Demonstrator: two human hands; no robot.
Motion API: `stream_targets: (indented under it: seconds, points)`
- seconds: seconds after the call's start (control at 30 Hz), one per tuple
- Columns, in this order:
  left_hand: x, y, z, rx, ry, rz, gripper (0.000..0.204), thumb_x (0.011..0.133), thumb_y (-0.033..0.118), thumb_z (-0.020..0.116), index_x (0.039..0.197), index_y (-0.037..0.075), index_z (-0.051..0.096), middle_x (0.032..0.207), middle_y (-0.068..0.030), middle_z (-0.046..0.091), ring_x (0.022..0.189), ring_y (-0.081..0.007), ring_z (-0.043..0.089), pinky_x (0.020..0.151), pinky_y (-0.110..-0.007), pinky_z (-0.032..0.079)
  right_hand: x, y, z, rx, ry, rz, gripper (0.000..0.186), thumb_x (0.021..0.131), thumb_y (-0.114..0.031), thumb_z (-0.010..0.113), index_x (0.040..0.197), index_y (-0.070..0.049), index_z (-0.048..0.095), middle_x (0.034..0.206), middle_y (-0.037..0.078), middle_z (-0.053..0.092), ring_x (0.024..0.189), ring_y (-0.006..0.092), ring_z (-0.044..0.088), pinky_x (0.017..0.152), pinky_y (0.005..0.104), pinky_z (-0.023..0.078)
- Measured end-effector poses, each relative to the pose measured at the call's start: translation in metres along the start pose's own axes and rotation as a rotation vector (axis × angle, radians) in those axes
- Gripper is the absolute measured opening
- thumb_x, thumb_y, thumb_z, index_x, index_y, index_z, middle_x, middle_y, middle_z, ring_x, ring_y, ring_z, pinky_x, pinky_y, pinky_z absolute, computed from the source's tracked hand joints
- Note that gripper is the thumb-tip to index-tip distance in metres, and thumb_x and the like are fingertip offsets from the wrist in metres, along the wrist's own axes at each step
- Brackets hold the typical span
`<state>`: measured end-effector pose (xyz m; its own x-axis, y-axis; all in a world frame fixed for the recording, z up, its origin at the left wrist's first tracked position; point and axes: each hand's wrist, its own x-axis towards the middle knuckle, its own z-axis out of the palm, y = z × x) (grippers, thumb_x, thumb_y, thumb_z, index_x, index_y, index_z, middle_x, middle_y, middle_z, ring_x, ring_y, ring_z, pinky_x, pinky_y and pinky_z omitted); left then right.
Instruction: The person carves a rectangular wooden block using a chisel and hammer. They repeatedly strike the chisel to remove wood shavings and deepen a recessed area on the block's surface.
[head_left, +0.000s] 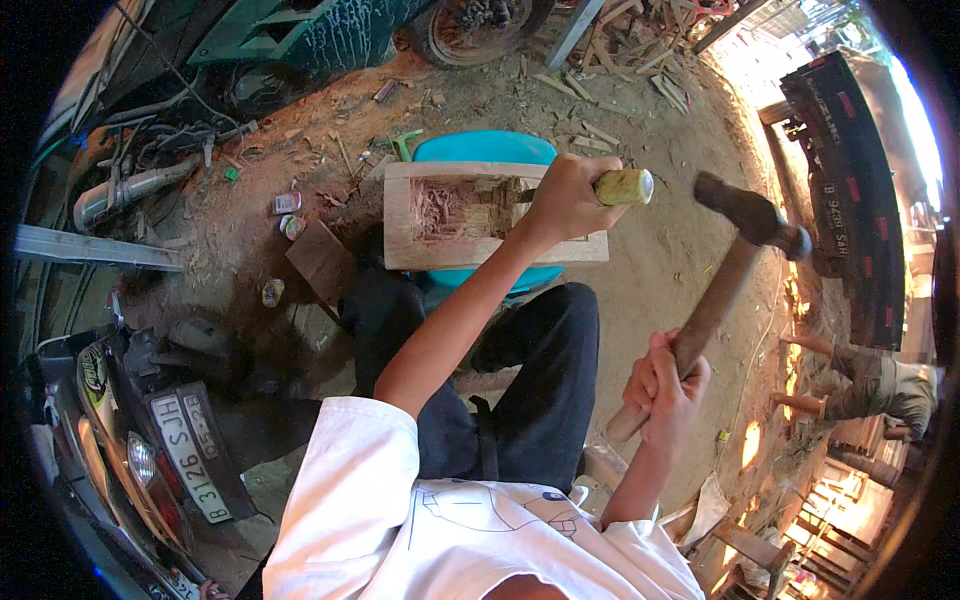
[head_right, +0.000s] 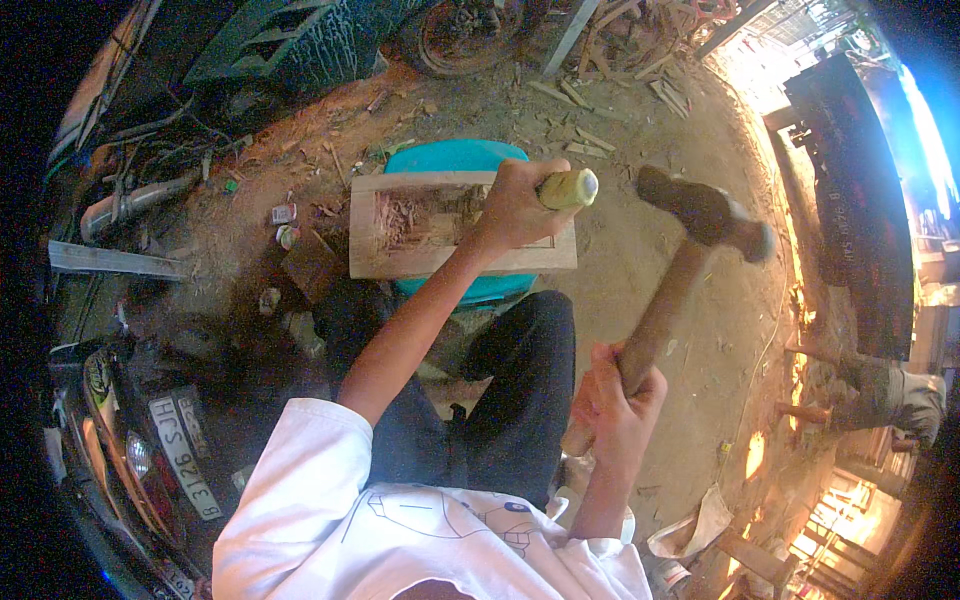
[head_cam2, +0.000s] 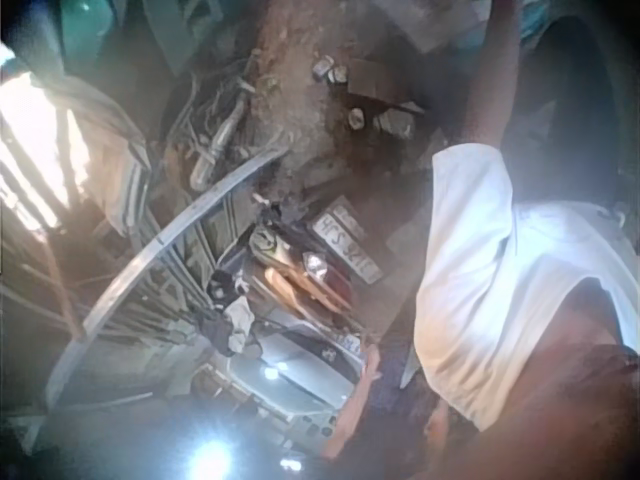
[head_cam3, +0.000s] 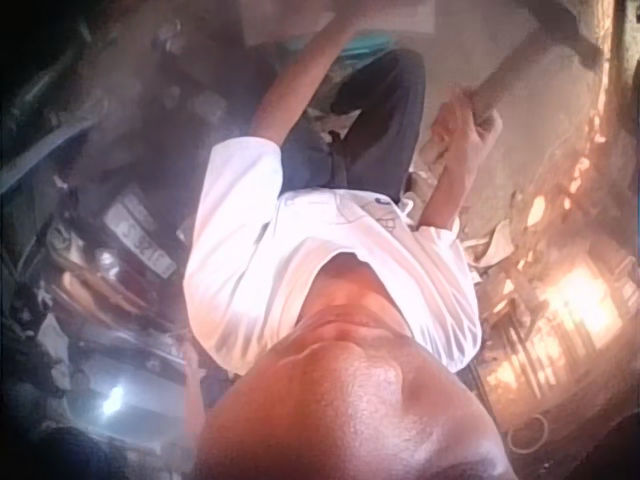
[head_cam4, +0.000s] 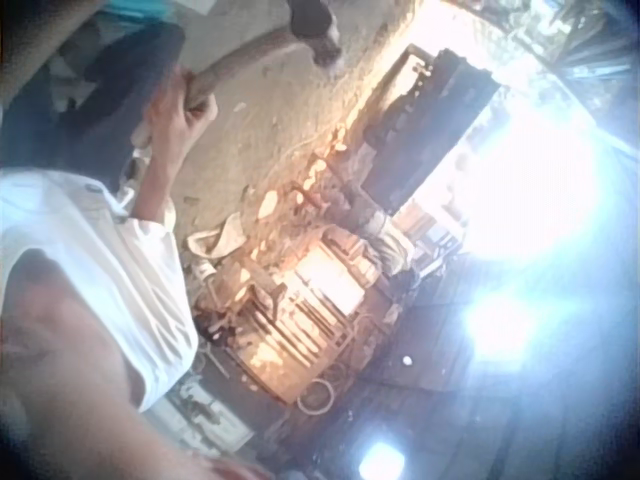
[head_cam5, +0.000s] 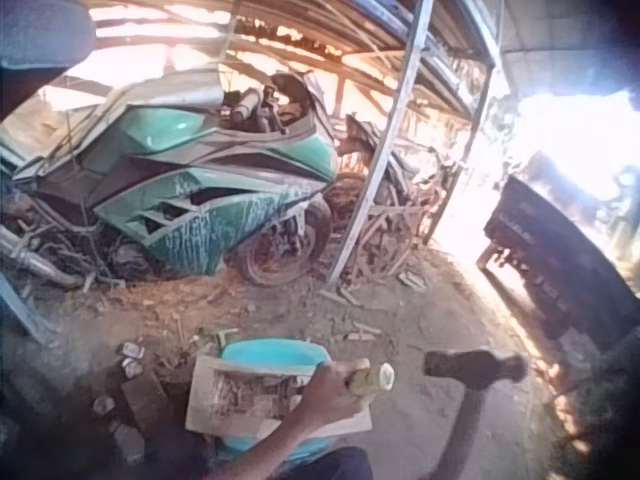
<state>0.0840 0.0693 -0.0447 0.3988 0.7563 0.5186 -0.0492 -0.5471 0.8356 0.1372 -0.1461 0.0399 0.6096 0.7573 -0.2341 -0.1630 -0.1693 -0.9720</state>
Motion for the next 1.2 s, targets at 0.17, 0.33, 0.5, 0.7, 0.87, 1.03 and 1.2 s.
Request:
stream_targets:
  seconds: [0.17, 0.33, 0.5, 0.7, 0.87, 1.03, 1.2]
  points:
    - [0.001, -0.003, 0.002, -0.047, 0.028, 0.045, 0.021, 0.067, 0.017, 0.073, 0.069, 0.004, 0.058, 0.056, -0.0121, 0.054, 0.048, -0.0158, 0.052, 0.048, -0.031, 0.041, 0.001, 0.022, 0.006, 0.057, 0.041, 0.002, 0.005, 0.089, -0.011, 0.057, 0.088, -0.010, 0.052, 0.046, -0.005, 0.032, 0.034, 0.0040, 0.028, 0.031, 0.0218, 0.022]
    - [-0.001, -0.005, 0.003, -0.033, -0.007, 0.026, 0.018, 0.066, 0.015, 0.072, 0.069, 0.004, 0.058, 0.056, -0.0123, 0.055, 0.049, -0.0157, 0.054, 0.047, -0.032, 0.041, -0.008, -0.002, -0.004, -0.104, -0.039, -0.029, 0.006, 0.090, -0.010, 0.054, 0.086, -0.011, 0.050, 0.046, -0.005, 0.031, 0.032, 0.0046, 0.028, 0.029, 0.0218, 0.022]
    - [-0.001, -0.005, 0.003, -0.032, 0.026, 0.038, 0.017, 0.067, 0.016, 0.070, 0.067, 0.004, 0.057, 0.054, -0.0120, 0.054, 0.046, -0.0180, 0.051, 0.047, -0.032, 0.039, -0.005, -0.010, -0.001, 0.057, -0.095, -0.324, 0.013, 0.092, -0.009, 0.049, 0.079, -0.010, 0.044, 0.045, -0.004, 0.028, 0.031, 0.0056, 0.024, 0.028, 0.0221, 0.022]
    - [0.004, 0.001, -0.008, -0.053, 0.071, 0.007, 0.019, 0.067, 0.016, 0.069, 0.064, 0.003, 0.056, 0.051, -0.0107, 0.052, 0.045, -0.0175, 0.051, 0.046, -0.032, 0.037, -0.009, -0.018, 0.001, 0.165, -0.033, -0.253, 0.016, 0.091, -0.008, 0.050, 0.078, -0.010, 0.041, 0.045, -0.004, 0.031, 0.032, 0.0055, 0.028, 0.028, 0.0233, 0.024]
    - [0.003, -0.002, -0.007, -0.121, 0.110, 0.011, 0.019, 0.066, 0.016, 0.070, 0.065, 0.002, 0.057, 0.052, -0.0098, 0.053, 0.045, -0.0170, 0.050, 0.046, -0.032, 0.037, -0.011, -0.018, 0.004, 0.169, 0.010, -0.245, 0.011, 0.091, -0.009, 0.049, 0.083, -0.010, 0.043, 0.046, -0.004, 0.032, 0.032, 0.0052, 0.028, 0.028, 0.0229, 0.024]
    - [0.002, -0.004, -0.006, -0.095, 0.080, 0.019, 0.018, 0.068, 0.016, 0.072, 0.068, 0.004, 0.059, 0.054, -0.0089, 0.054, 0.048, -0.0126, 0.049, 0.047, -0.030, 0.039, -0.016, -0.024, 0.002, 0.180, 0.060, -0.298, 0.014, 0.090, -0.008, 0.052, 0.082, -0.011, 0.041, 0.046, -0.003, 0.034, 0.033, 0.0062, 0.031, 0.028, 0.0238, 0.026]
    - [0.004, 0.001, -0.003, -0.122, 0.067, -0.019, 0.019, 0.066, 0.017, 0.069, 0.065, 0.002, 0.057, 0.053, -0.0120, 0.053, 0.046, -0.0222, 0.052, 0.047, -0.033, 0.038, -0.002, 0.011, 0.004, 0.036, 0.027, -0.345, 0.015, 0.088, -0.009, 0.057, 0.079, -0.010, 0.045, 0.051, -0.003, 0.042, 0.038, 0.0056, 0.035, 0.034, 0.0232, 0.028]
